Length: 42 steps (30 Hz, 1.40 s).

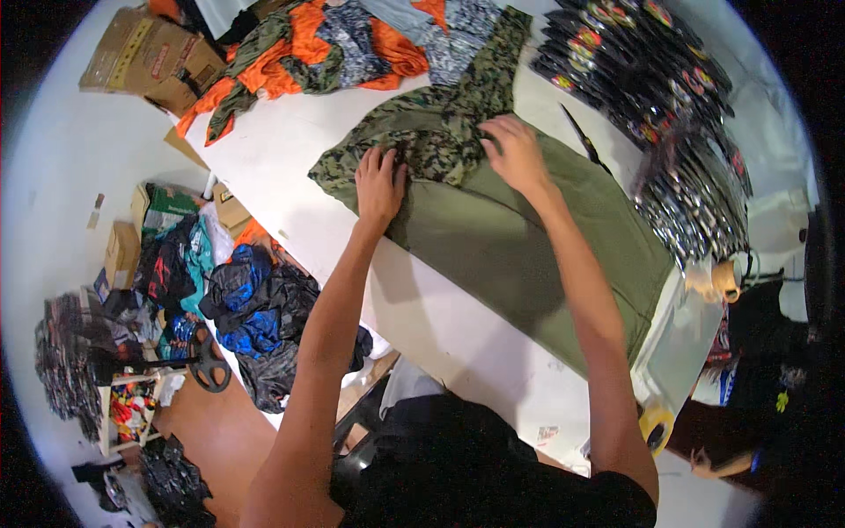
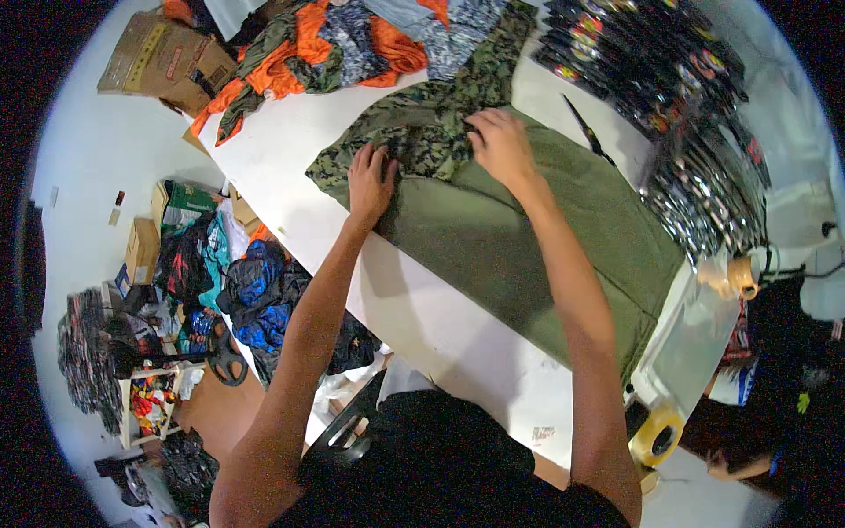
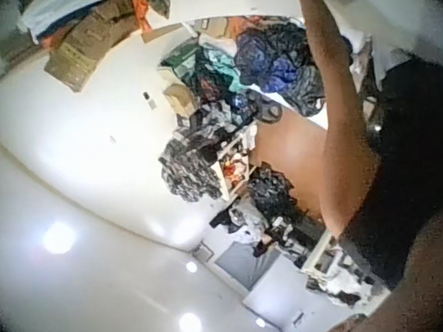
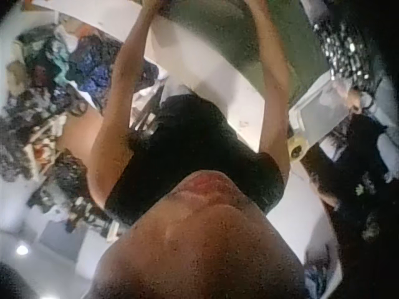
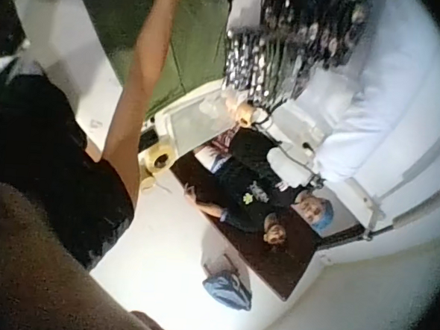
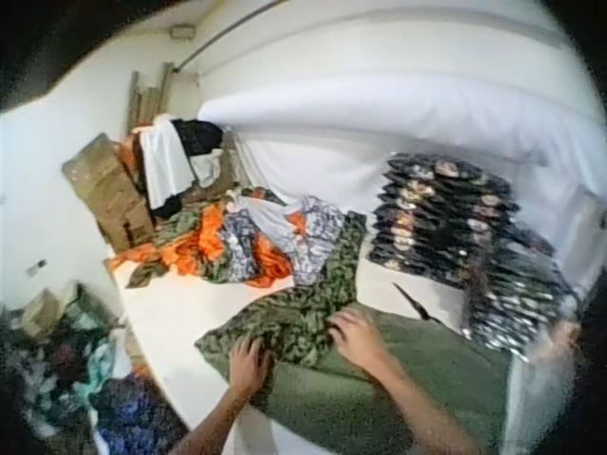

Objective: Folding a t-shirt and placing it into a plastic bag.

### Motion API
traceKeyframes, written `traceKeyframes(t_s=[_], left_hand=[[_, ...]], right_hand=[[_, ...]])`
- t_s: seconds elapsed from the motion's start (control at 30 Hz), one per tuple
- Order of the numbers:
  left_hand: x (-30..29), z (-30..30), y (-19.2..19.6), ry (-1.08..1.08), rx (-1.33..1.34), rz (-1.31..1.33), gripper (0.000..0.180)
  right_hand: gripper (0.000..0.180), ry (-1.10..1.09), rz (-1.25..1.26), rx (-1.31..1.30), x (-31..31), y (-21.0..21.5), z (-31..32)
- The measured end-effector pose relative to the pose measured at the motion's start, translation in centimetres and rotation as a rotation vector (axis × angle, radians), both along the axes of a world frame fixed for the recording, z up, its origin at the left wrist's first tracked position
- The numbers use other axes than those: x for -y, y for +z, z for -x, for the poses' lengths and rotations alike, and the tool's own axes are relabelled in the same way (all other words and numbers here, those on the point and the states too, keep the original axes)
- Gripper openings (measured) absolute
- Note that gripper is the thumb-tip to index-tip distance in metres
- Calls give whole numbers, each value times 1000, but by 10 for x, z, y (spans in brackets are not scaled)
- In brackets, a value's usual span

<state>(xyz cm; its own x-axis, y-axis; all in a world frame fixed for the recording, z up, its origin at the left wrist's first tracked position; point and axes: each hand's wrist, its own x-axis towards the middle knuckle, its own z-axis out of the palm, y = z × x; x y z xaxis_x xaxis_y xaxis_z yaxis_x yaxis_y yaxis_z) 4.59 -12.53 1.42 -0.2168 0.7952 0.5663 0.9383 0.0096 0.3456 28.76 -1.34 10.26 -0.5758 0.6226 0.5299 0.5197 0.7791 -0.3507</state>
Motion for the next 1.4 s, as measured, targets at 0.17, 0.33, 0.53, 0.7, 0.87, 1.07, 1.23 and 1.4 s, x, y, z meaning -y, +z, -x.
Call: traceKeyframes(t_s=[0.17, 0.33, 0.53, 0.7, 0.87, 1.07, 1.23, 1.4], left_hand=[[-4, -14, -1, 52, -7, 169, 58], [-4, -13, -3, 91, -6, 186, 66], [-3, -11, 0, 109, -25, 289, 72], [3, -10, 3, 124, -62, 362, 71], [-5, -21, 12, 92, -61, 412, 73], [-7, -14, -1, 80, -89, 374, 71], [-5, -10, 0, 119, -90, 414, 71], [-6, -10, -1, 114, -122, 448, 72]], right_hand=[[37, 284, -26, 305, -61, -32, 71], [26, 284, 91, 564, -94, -26, 66], [28, 545, 623, -78, -104, 8, 49], [29, 538, 697, 162, -80, 59, 56], [43, 416, 449, 568, -111, 64, 12], [38, 99, 262, 981, -130, 78, -37], [25, -31, 98, 900, -133, 109, -80], [35, -191, -26, 819, -115, 133, -134]])
